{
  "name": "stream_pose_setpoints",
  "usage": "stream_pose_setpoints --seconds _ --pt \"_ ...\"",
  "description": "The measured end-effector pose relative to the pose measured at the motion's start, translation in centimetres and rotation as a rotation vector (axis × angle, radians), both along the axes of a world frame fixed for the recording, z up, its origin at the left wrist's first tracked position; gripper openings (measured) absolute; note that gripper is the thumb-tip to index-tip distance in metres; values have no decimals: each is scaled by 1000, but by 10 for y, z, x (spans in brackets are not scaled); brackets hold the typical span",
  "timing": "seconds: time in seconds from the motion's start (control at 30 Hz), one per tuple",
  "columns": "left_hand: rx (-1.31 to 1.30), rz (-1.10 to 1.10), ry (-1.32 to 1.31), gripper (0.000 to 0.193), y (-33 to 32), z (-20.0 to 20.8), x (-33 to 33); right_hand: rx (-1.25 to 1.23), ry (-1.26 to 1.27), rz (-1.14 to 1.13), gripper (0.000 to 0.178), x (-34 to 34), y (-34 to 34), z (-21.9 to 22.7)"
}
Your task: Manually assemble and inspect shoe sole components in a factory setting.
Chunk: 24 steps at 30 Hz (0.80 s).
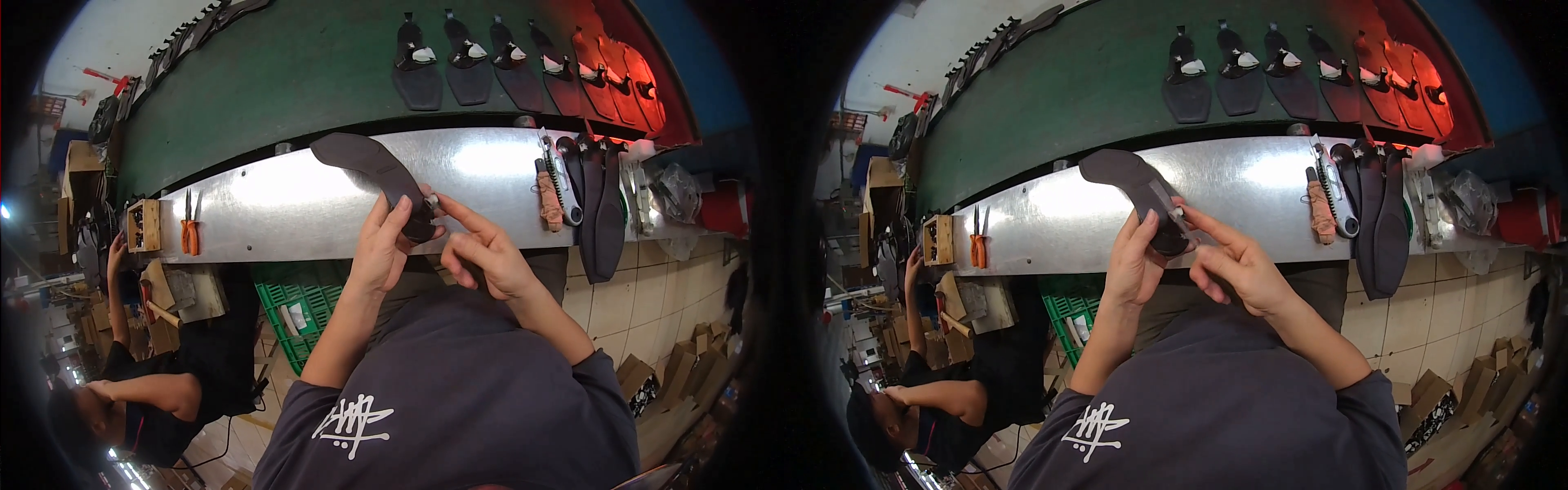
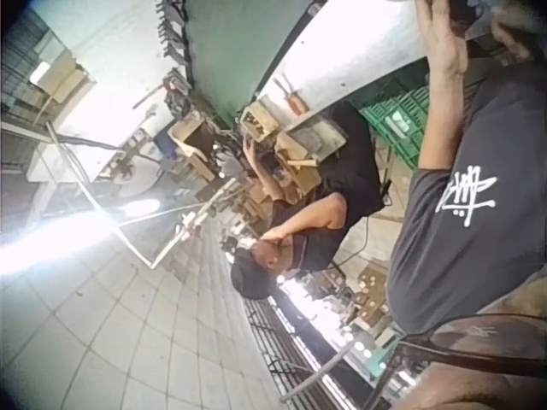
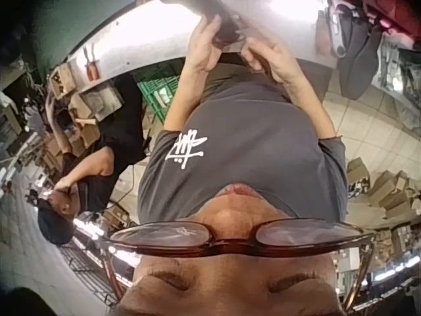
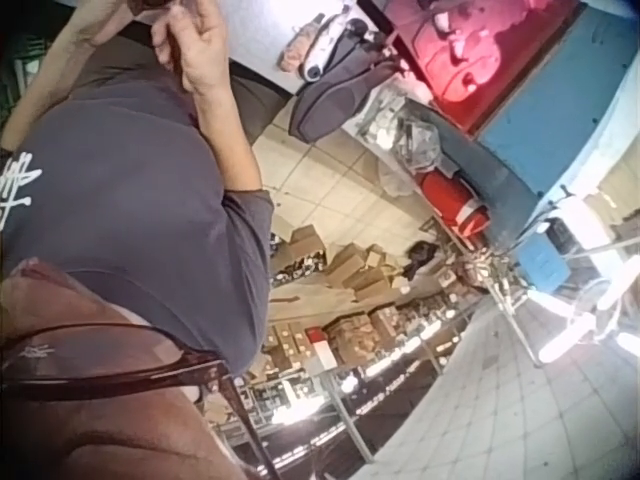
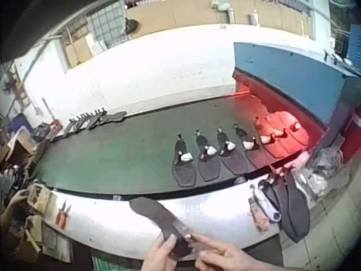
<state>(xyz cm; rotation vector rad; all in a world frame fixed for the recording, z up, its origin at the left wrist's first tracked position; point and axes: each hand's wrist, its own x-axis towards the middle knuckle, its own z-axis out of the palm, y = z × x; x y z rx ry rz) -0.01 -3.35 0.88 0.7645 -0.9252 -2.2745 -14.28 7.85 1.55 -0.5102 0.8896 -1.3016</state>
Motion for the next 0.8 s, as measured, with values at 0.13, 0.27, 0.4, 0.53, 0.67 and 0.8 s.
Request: stream_pose_setpoints --seconds 0.13,0.27,0.4,0.53,0.67,0.8 --pt "115 69 20 33 7 8 1 79 -329 -33 54 -10 -1 -8" --pt "85 86 -64 29 -3 -22 6 -92 -41 52 62 2 4 12" --pt "-111 166 -169 31 7 -18 -13 110 -94 5 57 15 0 -6" --pt "-11 36 -29 44 2 -13 -2 132 -405 -18 50 -2 2 -10" --pt "28 -17 -23 63 2 -12 3 138 -440 -40 51 -5 3 -19" --pt "55 -60 8 72 -1 -12 8 147 -361 -11 52 -3 1 -16"
